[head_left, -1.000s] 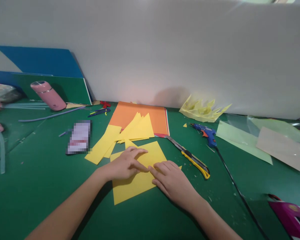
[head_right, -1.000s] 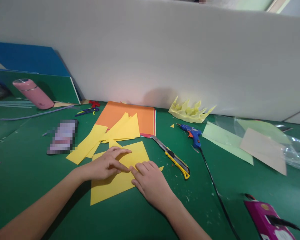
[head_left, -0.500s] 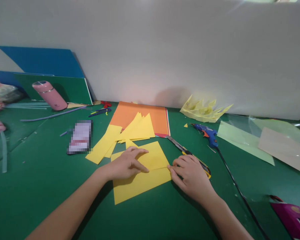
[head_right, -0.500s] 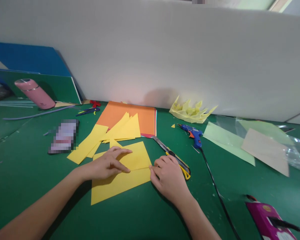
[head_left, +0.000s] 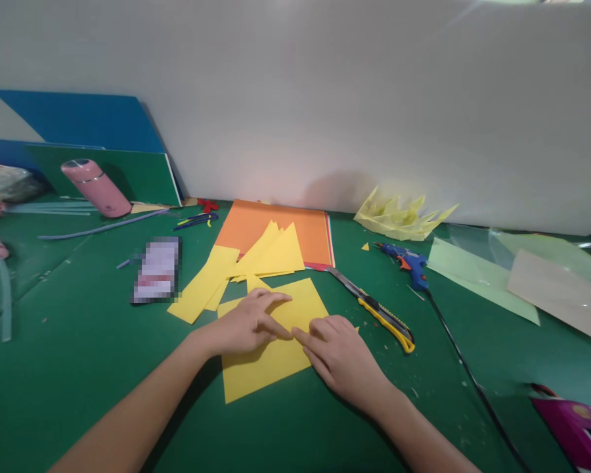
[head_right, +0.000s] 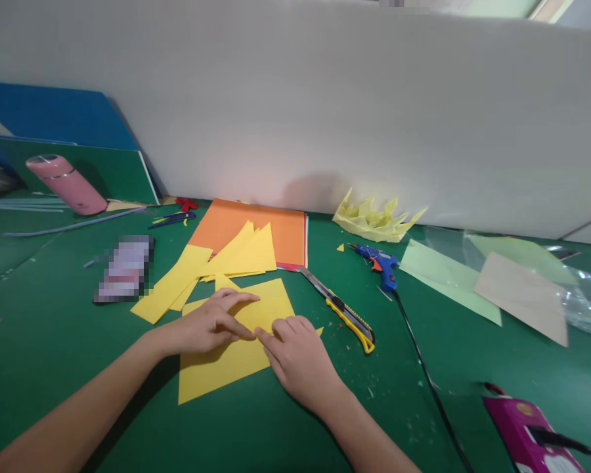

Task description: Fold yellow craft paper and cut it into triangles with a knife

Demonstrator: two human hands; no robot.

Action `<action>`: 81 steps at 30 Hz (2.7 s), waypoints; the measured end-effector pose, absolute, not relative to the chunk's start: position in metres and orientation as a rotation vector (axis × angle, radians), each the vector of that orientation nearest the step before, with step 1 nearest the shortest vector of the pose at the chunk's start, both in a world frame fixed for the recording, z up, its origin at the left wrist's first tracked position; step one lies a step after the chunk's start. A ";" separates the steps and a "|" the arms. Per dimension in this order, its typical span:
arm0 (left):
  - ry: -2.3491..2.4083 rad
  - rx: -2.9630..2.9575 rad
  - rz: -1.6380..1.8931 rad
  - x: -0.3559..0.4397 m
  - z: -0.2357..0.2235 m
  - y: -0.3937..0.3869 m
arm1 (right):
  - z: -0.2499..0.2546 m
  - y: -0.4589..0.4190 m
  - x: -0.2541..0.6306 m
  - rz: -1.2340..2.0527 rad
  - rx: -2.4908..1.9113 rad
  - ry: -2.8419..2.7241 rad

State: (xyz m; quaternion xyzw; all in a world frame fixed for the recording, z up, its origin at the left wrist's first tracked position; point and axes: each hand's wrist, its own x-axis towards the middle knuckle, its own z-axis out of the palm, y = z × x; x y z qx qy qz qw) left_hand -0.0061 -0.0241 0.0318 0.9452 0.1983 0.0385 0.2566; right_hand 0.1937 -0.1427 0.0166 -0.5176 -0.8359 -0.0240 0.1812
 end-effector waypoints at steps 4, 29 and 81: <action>0.533 2.584 0.117 -0.006 0.033 -0.025 | 0.017 -0.144 0.192 -0.052 -1.456 -2.343; 0.553 2.555 0.052 -0.001 0.042 -0.040 | 0.021 -0.147 0.215 -0.158 -1.599 -2.148; 0.588 2.682 0.241 -0.011 0.036 -0.031 | 0.012 -0.141 0.257 0.159 -1.601 -2.079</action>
